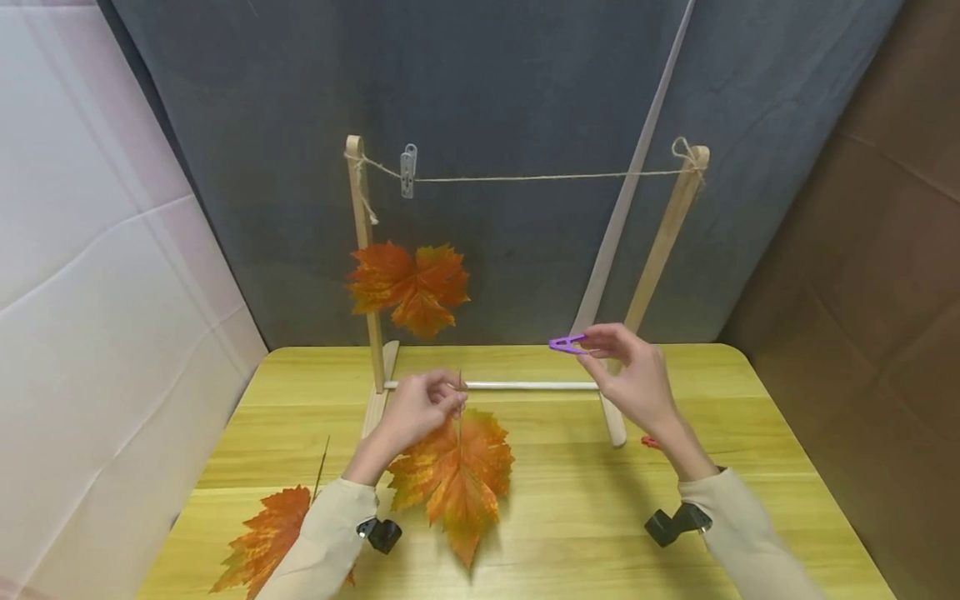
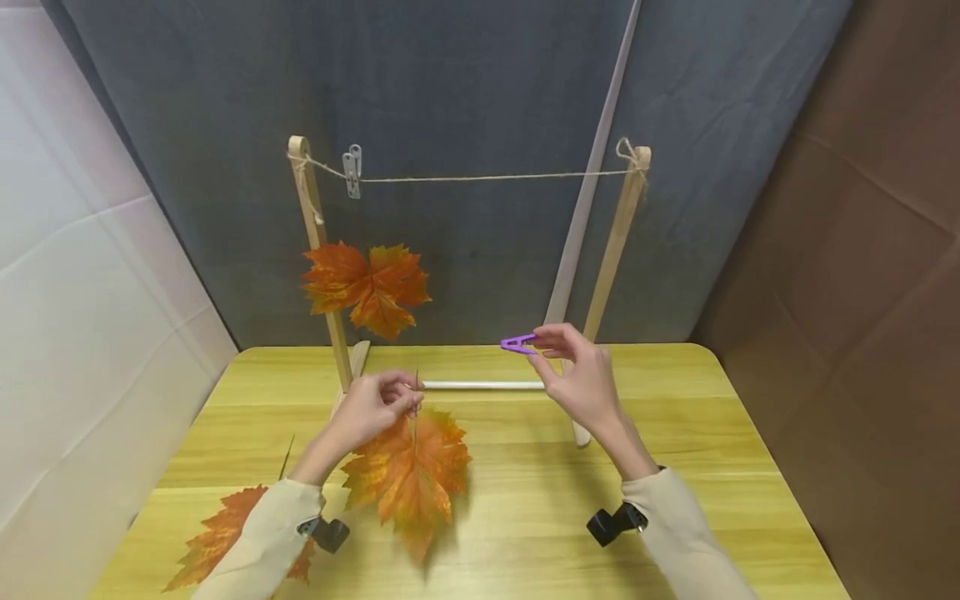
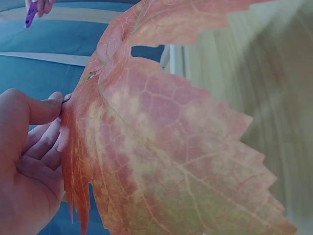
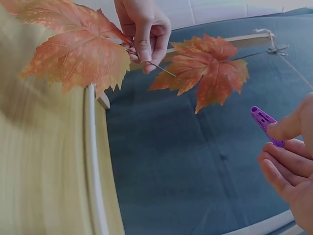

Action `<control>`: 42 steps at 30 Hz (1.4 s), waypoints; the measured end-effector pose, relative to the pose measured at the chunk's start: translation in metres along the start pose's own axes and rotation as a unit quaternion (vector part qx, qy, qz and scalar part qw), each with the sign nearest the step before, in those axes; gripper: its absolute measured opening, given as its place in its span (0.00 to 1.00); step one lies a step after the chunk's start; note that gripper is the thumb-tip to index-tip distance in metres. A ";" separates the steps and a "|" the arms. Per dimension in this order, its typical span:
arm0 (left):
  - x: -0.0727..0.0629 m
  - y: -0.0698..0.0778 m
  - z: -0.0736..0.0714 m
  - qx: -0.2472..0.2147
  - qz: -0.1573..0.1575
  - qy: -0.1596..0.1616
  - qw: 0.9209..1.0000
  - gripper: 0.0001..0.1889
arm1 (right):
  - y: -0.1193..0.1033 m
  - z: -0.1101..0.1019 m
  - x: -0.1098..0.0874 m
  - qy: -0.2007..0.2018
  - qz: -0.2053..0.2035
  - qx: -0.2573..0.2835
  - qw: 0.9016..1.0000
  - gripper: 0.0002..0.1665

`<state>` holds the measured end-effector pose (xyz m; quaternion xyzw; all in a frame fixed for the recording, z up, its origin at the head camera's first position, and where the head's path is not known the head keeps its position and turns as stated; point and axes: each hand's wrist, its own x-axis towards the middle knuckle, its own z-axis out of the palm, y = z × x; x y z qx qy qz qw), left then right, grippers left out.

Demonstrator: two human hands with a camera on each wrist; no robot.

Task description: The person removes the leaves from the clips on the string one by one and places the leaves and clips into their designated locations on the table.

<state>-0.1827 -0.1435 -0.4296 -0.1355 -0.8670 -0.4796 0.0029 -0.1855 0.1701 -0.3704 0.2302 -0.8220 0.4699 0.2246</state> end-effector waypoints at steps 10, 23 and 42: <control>-0.013 -0.014 0.008 0.011 -0.038 -0.014 0.999 0.08 | 0.020 0.000 -0.023 0.001 0.027 0.018 0.999 0.17; -0.027 -0.036 0.023 -0.019 -0.049 -0.033 0.998 0.05 | 0.040 -0.002 -0.057 0.030 0.092 0.040 0.995 0.16; -0.045 -0.066 0.042 0.023 -0.069 -0.035 0.997 0.11 | 0.067 -0.015 -0.107 0.046 0.200 0.074 0.976 0.17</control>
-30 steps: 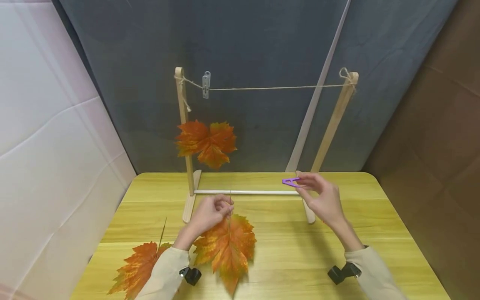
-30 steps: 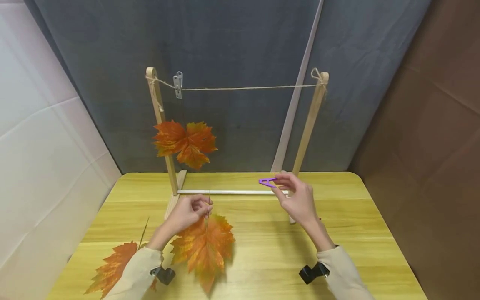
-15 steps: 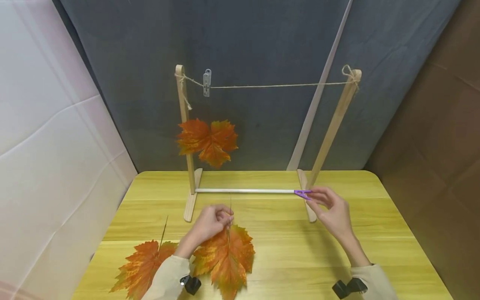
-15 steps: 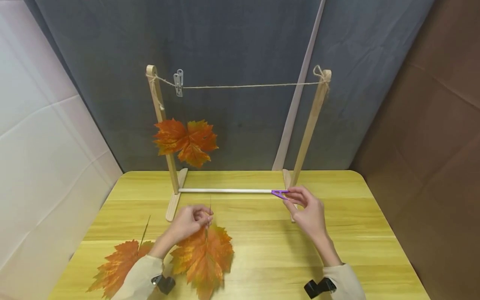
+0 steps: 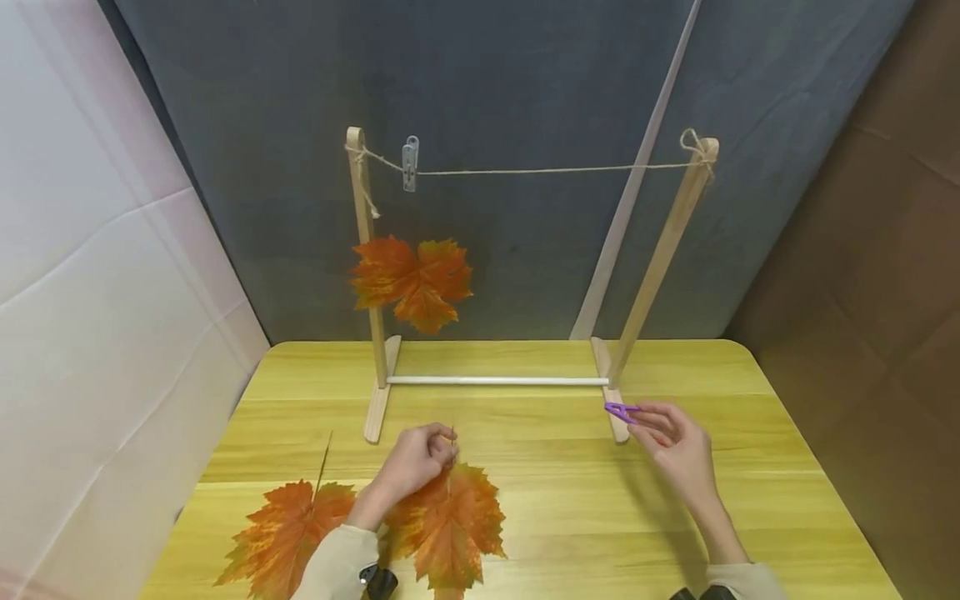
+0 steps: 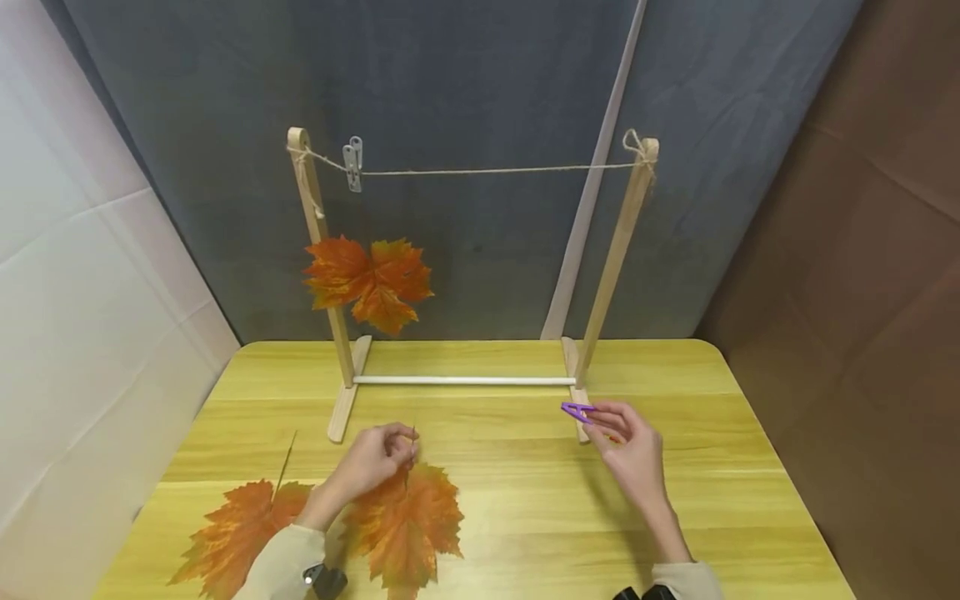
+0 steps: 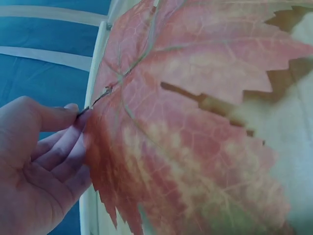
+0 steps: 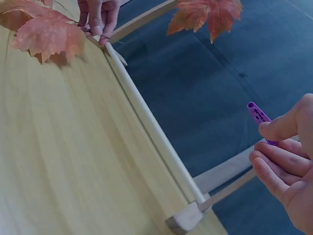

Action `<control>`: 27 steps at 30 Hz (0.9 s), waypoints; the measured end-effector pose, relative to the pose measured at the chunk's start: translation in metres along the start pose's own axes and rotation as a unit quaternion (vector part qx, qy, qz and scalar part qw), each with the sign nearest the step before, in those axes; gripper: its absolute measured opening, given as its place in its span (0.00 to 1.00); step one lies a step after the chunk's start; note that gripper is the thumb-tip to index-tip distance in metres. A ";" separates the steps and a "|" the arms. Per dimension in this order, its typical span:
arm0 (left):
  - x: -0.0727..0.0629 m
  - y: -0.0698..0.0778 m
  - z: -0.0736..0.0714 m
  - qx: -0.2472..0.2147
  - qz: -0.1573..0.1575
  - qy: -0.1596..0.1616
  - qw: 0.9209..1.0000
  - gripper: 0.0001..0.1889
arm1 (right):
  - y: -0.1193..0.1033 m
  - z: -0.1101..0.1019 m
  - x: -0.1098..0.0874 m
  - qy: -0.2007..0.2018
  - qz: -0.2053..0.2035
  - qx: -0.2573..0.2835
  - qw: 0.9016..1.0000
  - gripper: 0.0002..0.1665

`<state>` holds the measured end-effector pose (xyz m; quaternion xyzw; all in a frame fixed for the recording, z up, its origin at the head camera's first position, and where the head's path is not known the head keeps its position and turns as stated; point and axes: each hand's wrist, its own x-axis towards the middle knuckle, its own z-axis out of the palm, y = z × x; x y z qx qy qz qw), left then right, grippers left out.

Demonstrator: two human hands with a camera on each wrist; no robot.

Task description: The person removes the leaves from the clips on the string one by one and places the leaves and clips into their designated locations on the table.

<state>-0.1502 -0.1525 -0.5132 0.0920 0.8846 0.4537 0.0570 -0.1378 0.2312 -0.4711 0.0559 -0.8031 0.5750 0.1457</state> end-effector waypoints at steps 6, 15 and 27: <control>-0.003 -0.005 0.008 0.004 0.008 -0.006 1.000 0.14 | 0.010 -0.003 -0.013 0.004 0.053 -0.005 0.999 0.19; -0.004 -0.009 0.012 0.016 0.015 0.008 1.000 0.15 | 0.029 -0.008 -0.025 0.009 0.079 0.006 0.997 0.21; -0.008 -0.014 0.011 0.005 -0.007 0.005 1.000 0.16 | 0.059 -0.026 -0.039 0.004 0.125 -0.046 0.991 0.21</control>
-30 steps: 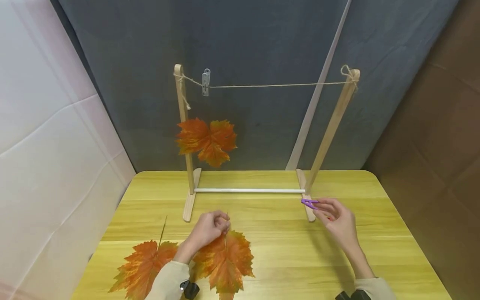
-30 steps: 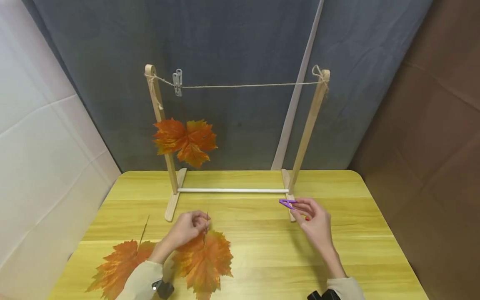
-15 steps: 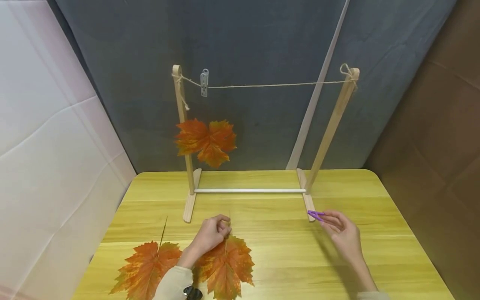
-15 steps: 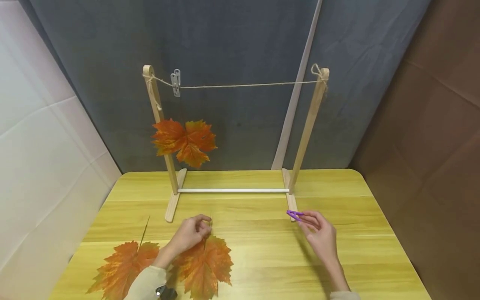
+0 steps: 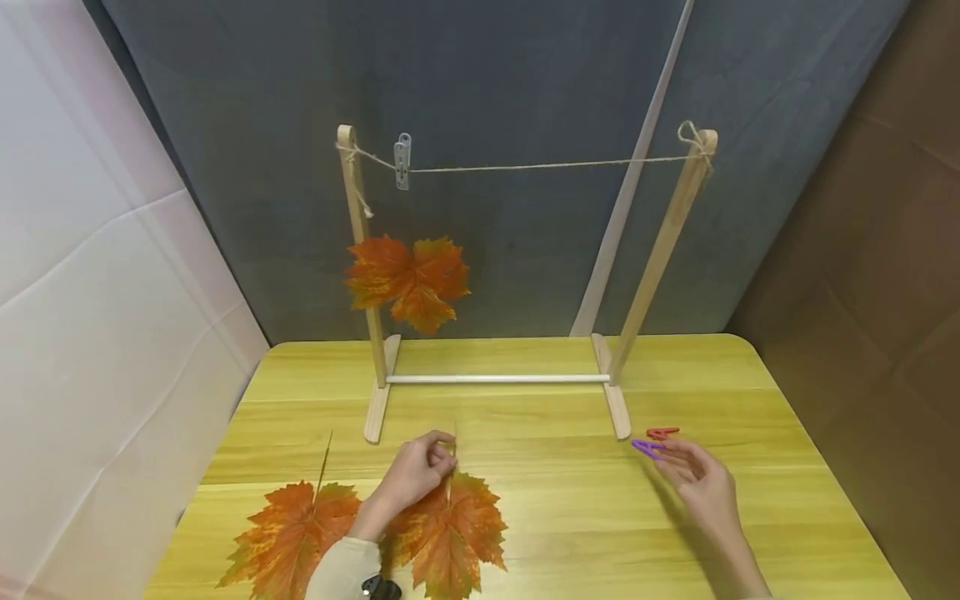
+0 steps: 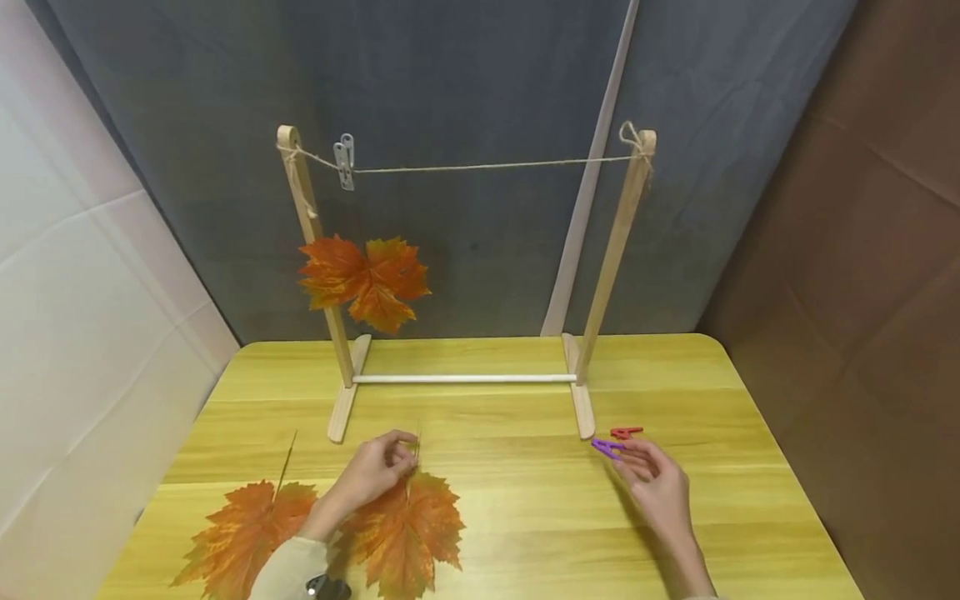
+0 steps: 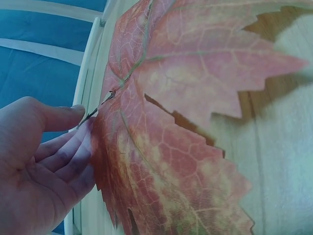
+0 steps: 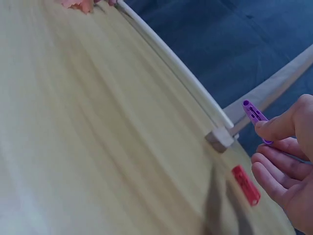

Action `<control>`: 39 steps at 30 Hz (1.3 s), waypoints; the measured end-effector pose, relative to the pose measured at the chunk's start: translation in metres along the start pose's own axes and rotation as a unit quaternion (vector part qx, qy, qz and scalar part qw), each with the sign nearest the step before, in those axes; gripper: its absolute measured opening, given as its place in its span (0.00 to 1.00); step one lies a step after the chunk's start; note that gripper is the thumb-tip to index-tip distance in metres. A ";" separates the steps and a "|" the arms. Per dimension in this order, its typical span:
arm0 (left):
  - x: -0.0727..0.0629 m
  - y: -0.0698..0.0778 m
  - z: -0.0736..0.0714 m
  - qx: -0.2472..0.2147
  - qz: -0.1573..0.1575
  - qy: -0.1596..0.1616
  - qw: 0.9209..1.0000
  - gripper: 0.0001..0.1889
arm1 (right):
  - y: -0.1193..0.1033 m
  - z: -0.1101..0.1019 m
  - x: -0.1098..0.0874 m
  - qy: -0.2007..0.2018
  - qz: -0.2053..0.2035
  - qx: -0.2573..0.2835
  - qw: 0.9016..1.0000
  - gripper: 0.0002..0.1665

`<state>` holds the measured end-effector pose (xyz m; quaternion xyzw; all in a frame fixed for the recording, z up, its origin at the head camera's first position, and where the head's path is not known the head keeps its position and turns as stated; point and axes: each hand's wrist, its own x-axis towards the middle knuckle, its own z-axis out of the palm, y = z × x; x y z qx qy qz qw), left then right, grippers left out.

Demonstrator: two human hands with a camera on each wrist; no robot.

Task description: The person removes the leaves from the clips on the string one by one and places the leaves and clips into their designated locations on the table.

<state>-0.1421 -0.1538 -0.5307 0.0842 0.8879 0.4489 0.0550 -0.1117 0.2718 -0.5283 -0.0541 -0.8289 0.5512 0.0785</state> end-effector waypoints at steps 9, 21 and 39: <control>-0.004 0.002 -0.001 0.027 0.022 0.005 0.999 0.15 | 0.019 -0.002 -0.003 0.032 0.004 -0.008 0.999 0.21; -0.005 0.004 0.000 0.022 0.022 0.021 0.999 0.15 | 0.032 -0.010 0.002 0.047 -0.004 -0.123 0.991 0.20; -0.007 0.004 -0.002 -0.008 0.020 0.030 0.999 0.14 | 0.038 -0.015 -0.002 0.054 0.000 -0.145 0.988 0.21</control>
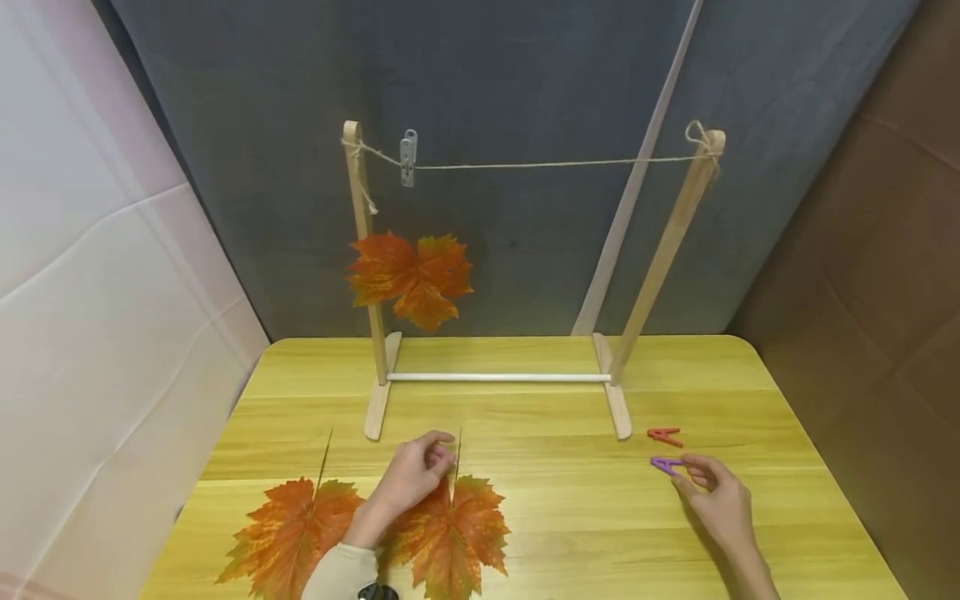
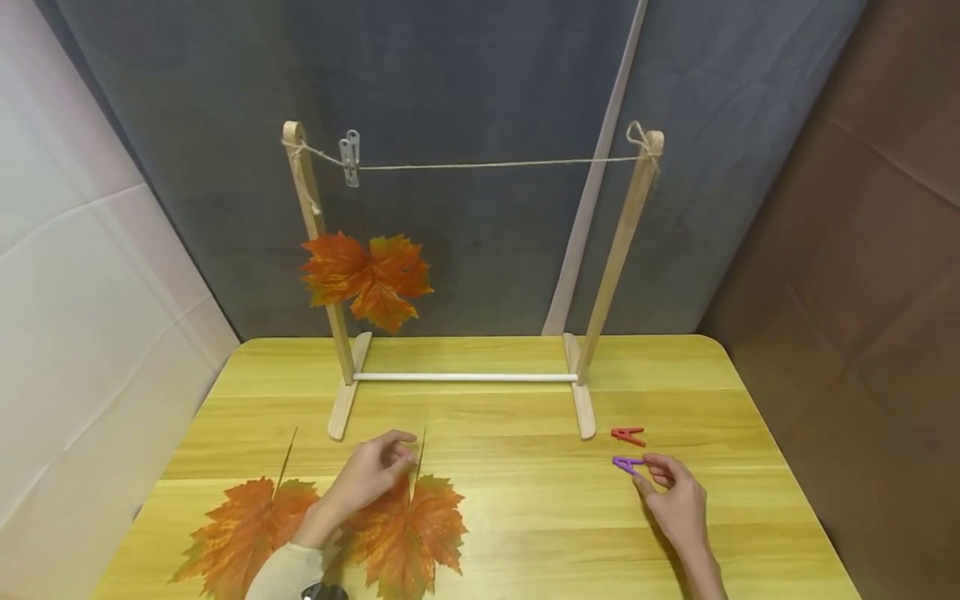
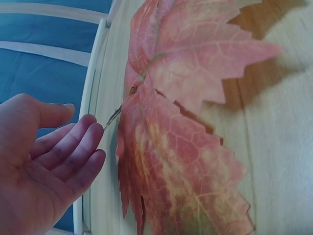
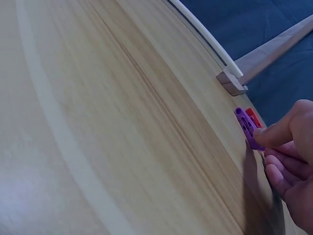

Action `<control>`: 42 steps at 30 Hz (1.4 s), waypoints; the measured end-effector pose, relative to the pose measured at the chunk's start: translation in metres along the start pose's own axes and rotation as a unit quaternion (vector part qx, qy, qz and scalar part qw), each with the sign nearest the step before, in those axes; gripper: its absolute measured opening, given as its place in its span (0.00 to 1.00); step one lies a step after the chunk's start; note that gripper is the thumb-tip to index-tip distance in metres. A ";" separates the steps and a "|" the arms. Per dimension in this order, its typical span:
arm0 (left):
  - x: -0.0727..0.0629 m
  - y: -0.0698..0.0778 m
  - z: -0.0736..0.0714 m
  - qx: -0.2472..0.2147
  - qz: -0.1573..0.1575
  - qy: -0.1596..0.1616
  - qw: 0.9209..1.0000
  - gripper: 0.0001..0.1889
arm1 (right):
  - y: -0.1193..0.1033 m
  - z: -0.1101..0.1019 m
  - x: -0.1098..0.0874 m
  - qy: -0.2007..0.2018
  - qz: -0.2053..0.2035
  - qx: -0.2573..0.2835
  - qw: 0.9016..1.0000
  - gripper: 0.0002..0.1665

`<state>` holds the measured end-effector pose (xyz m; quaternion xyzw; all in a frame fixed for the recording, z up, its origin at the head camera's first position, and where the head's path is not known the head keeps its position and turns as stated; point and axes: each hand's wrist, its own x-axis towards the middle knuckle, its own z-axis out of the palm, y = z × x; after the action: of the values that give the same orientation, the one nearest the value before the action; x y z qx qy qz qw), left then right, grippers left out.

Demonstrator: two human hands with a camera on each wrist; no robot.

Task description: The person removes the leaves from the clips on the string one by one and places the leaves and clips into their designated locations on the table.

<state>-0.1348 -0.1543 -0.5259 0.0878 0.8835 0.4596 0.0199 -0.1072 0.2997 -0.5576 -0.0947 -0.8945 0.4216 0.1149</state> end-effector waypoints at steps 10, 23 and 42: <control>0.000 -0.005 -0.008 -0.011 -0.010 0.001 1.000 0.14 | -0.015 -0.023 0.010 0.012 -0.006 0.019 1.000 0.20; -0.003 -0.004 -0.025 -0.015 -0.016 0.018 1.000 0.13 | -0.054 -0.024 0.018 0.035 -0.098 0.072 0.992 0.19; -0.004 0.009 -0.050 -0.011 -0.014 0.033 0.999 0.18 | -0.116 -0.018 0.012 0.022 -0.147 0.118 0.982 0.23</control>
<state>-0.1358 -0.1904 -0.4901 0.0600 0.8796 0.4718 -0.0015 -0.1224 0.2433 -0.4553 0.0426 -0.8398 0.5007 0.2052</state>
